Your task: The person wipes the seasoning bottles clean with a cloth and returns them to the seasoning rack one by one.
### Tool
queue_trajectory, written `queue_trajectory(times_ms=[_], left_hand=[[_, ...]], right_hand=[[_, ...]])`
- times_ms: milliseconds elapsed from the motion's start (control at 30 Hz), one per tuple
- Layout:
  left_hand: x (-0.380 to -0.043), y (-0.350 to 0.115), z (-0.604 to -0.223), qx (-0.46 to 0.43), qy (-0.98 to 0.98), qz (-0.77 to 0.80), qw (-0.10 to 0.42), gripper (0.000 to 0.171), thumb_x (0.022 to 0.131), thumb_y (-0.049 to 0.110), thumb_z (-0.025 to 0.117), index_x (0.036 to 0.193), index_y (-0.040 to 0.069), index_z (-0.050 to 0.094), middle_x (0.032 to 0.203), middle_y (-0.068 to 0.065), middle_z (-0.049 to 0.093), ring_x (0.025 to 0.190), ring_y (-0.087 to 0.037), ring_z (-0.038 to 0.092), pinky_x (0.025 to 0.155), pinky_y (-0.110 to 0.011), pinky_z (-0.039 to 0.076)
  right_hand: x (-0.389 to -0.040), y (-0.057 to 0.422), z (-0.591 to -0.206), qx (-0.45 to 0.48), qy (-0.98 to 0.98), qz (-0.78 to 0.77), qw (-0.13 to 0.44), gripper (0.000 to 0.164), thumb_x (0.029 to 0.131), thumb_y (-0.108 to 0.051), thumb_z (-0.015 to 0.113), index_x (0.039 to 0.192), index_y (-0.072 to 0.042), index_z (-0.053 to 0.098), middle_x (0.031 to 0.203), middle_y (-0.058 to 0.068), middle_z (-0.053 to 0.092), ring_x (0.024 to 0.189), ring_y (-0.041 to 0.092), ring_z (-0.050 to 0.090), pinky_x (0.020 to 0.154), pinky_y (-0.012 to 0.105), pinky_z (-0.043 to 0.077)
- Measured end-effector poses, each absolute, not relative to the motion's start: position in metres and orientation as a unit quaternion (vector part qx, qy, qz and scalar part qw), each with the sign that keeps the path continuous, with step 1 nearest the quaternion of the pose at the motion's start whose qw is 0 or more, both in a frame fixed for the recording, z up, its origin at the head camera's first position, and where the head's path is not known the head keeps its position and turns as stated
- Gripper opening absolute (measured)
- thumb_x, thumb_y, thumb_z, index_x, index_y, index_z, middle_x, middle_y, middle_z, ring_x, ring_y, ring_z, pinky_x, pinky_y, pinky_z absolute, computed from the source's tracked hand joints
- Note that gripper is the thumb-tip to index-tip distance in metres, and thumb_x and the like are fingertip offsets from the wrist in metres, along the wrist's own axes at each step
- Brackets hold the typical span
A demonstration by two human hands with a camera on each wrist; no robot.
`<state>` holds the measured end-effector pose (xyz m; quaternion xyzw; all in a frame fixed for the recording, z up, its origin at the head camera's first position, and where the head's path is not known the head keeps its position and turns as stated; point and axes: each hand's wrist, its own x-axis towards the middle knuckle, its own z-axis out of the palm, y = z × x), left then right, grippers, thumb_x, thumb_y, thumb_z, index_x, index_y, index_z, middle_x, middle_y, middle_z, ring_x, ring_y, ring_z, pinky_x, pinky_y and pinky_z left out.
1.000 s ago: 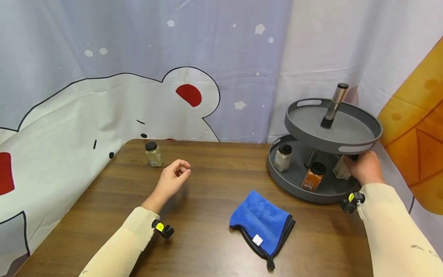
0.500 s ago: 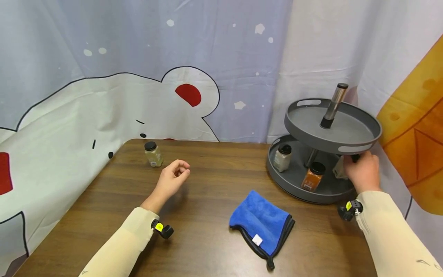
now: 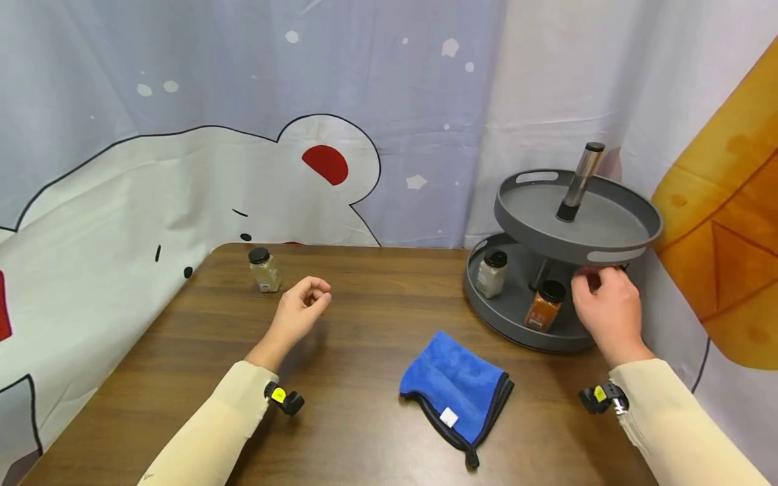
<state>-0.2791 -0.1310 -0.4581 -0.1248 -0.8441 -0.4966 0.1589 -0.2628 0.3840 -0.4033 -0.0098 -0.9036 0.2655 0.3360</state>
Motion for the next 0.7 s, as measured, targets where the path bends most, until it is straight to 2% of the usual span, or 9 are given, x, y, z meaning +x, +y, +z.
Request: queue_trajectory(times_ms=[100,167,300,400,467,567,700], left_hand=[[-0.279,-0.131,-0.458,-0.124,-0.844,-0.496,0.161,0.01,0.097,0.011,0.067,0.105,0.007,0.066,0.079,-0.002,0.064,0.069,-0.02,0.054,0.061,-0.026,0.044],[-0.279,-0.131,-0.458,-0.124,-0.844,-0.496,0.163,0.009,0.097,0.011,0.067,0.105,0.008,0.066,0.078,-0.001,0.064,0.069,-0.02,0.054,0.061,-0.026,0.044],[-0.279,-0.131,-0.458,-0.125,-0.842,-0.498,0.164,0.009,0.097,0.01,0.067,0.105,0.008,0.066,0.079,-0.001,0.065,0.069,-0.018,0.054,0.061,-0.026,0.044],[-0.278,-0.13,-0.457,-0.124,-0.842,-0.5,0.161,0.011,0.096,0.01,0.067,0.106,0.006,0.066,0.079,-0.001,0.065,0.069,-0.018,0.054,0.061,-0.026,0.044],[-0.279,-0.13,-0.458,-0.123,-0.842,-0.501,0.159,0.012,0.096,0.01,0.067,0.107,0.004,0.066,0.079,-0.002,0.065,0.069,-0.019,0.054,0.061,-0.026,0.043],[-0.279,-0.13,-0.458,-0.122,-0.841,-0.502,0.16,0.013,0.096,0.01,0.067,0.107,0.003,0.066,0.078,-0.002,0.064,0.069,-0.019,0.054,0.061,-0.026,0.043],[-0.279,-0.129,-0.459,-0.12,-0.841,-0.502,0.161,0.01,0.096,0.01,0.067,0.105,0.006,0.066,0.078,-0.001,0.064,0.069,-0.018,0.054,0.061,-0.026,0.043]], right_hand=[[-0.258,0.367,-0.406,0.024,-0.902,0.249,0.352,0.022,0.097,-0.02,0.056,0.092,-0.003,0.068,0.082,0.014,0.063,0.073,0.024,0.052,0.066,0.027,0.035],[-0.257,0.355,-0.409,0.067,-0.898,0.227,0.37,0.018,0.096,-0.017,0.059,0.091,-0.004,0.07,0.078,0.01,0.063,0.068,0.019,0.049,0.062,0.024,0.034],[-0.258,0.331,-0.416,0.155,-0.895,0.183,0.377,0.009,0.094,-0.01,0.065,0.094,-0.005,0.073,0.08,0.008,0.067,0.066,0.019,0.056,0.061,0.033,0.045],[-0.259,0.315,-0.423,0.184,-0.913,0.16,0.328,0.01,0.093,-0.01,0.067,0.098,-0.005,0.074,0.087,0.01,0.071,0.071,0.025,0.065,0.064,0.047,0.052],[-0.26,0.305,-0.429,0.187,-0.93,0.142,0.284,0.013,0.093,-0.013,0.068,0.1,-0.004,0.074,0.092,0.012,0.072,0.076,0.03,0.068,0.067,0.051,0.055],[-0.263,0.296,-0.438,0.188,-0.949,0.107,0.231,0.019,0.094,-0.016,0.068,0.103,-0.001,0.074,0.097,0.016,0.072,0.08,0.033,0.07,0.068,0.052,0.056],[-0.266,0.29,-0.447,0.184,-0.96,0.084,0.195,0.023,0.094,-0.017,0.07,0.107,0.002,0.072,0.098,0.019,0.071,0.08,0.034,0.07,0.067,0.051,0.057]])
